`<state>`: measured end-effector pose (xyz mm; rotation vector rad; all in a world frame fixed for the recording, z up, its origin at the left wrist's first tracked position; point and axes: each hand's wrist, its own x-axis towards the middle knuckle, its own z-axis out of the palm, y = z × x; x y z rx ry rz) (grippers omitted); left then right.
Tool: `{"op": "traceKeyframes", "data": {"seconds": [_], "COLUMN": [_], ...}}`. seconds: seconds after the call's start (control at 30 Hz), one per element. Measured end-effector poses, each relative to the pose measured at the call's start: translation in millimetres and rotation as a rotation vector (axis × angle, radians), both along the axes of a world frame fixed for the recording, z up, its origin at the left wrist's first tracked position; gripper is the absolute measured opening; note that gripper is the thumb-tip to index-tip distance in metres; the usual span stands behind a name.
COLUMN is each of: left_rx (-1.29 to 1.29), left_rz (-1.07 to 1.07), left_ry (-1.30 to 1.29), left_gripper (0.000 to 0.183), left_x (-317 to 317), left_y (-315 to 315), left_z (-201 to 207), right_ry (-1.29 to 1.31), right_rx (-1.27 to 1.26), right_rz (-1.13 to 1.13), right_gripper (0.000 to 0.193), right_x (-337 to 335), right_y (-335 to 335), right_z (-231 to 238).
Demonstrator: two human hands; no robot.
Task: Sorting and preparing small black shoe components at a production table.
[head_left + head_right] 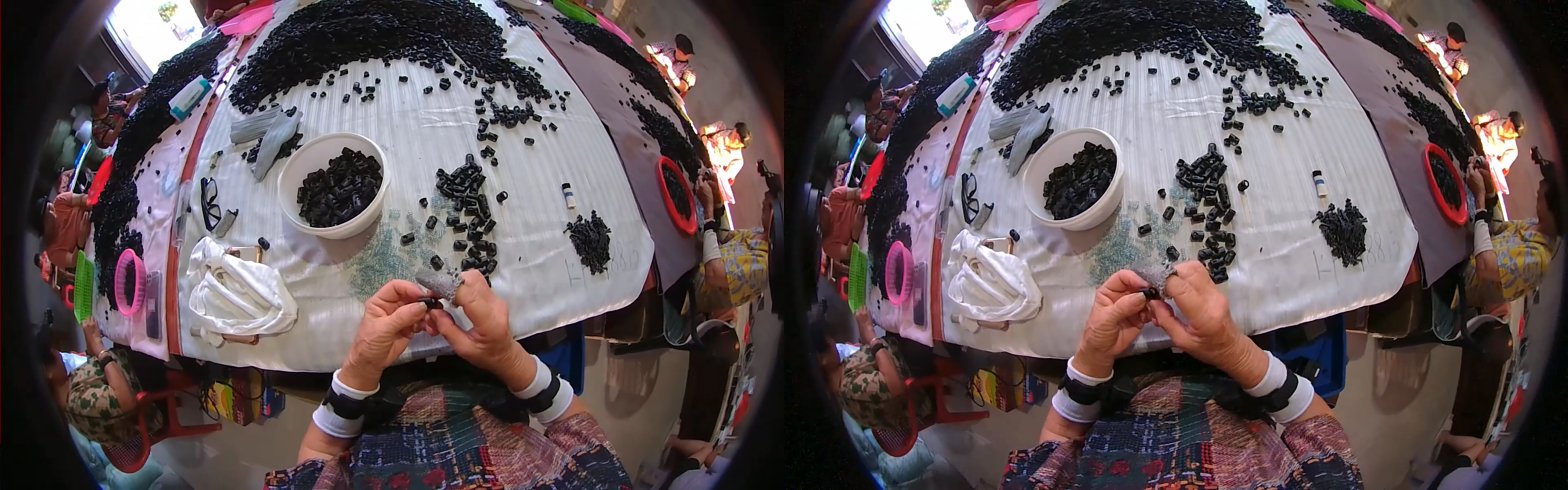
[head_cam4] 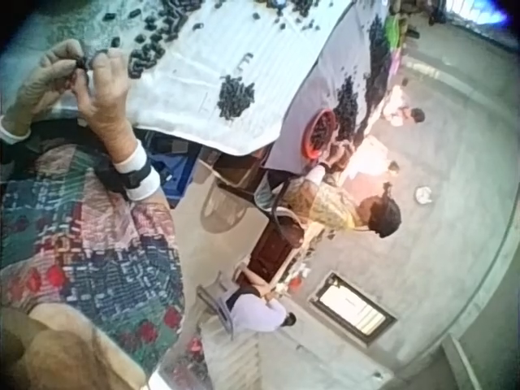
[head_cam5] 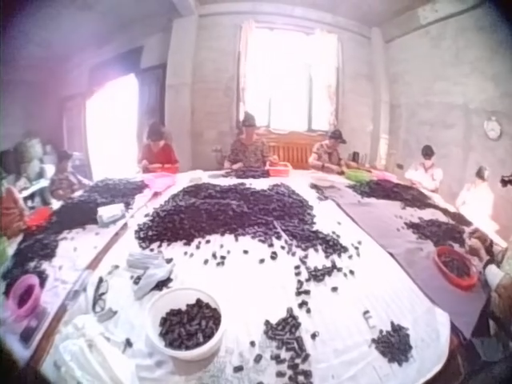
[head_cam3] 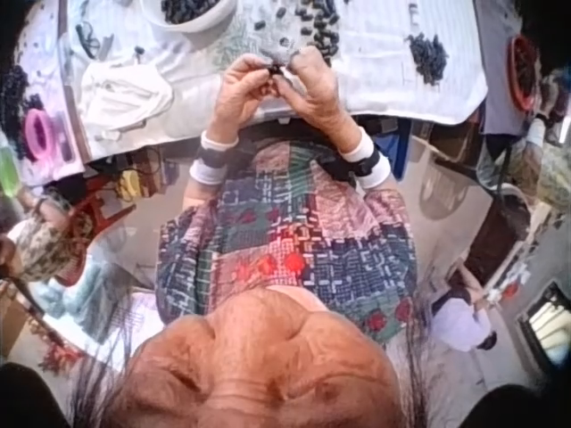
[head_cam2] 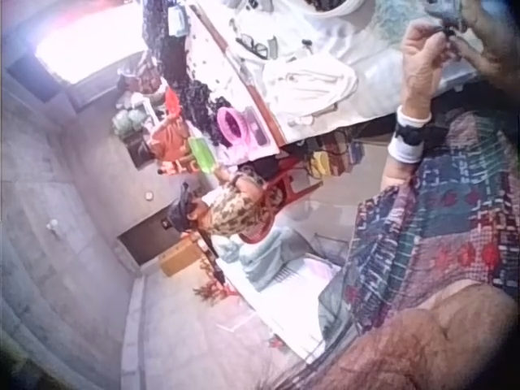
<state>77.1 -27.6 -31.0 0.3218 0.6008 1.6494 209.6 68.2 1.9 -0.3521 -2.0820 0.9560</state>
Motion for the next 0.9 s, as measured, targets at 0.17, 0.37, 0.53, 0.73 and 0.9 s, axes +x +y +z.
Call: {"op": "traceKeyframes", "data": {"seconds": [0.17, 0.37, 0.53, 0.73, 0.9], "left_rx": [-0.103, -0.167, -0.224, -0.294, -0.223], "left_rz": [-0.101, -0.232, -0.289, -0.262, -0.232], "left_ry": [0.027, 0.124, 0.17, 0.188, 0.11], "left_gripper": [0.013, 0.013, 0.016, 0.017, 0.014], "left_x": [-4, -12, -18, -21, -21], "left_y": [-4, -9, -10, -8, -7], "left_z": [-1, -5, -3, -2, -9], "right_ry": [-0.005, -0.045, -0.074, -0.114, -0.202], "right_rx": [0.15, 0.162, 0.111, -0.143, 0.231], "right_rz": [0.041, 0.117, 0.147, -0.155, -0.25], "right_gripper": [0.03, 0.035, 0.03, 0.022, 0.03], "right_x": [5, 15, 13, -14, -54], "right_y": [-1, -1, 3, 40, 96], "right_z": [-3, -10, -7, -10, -29]}}
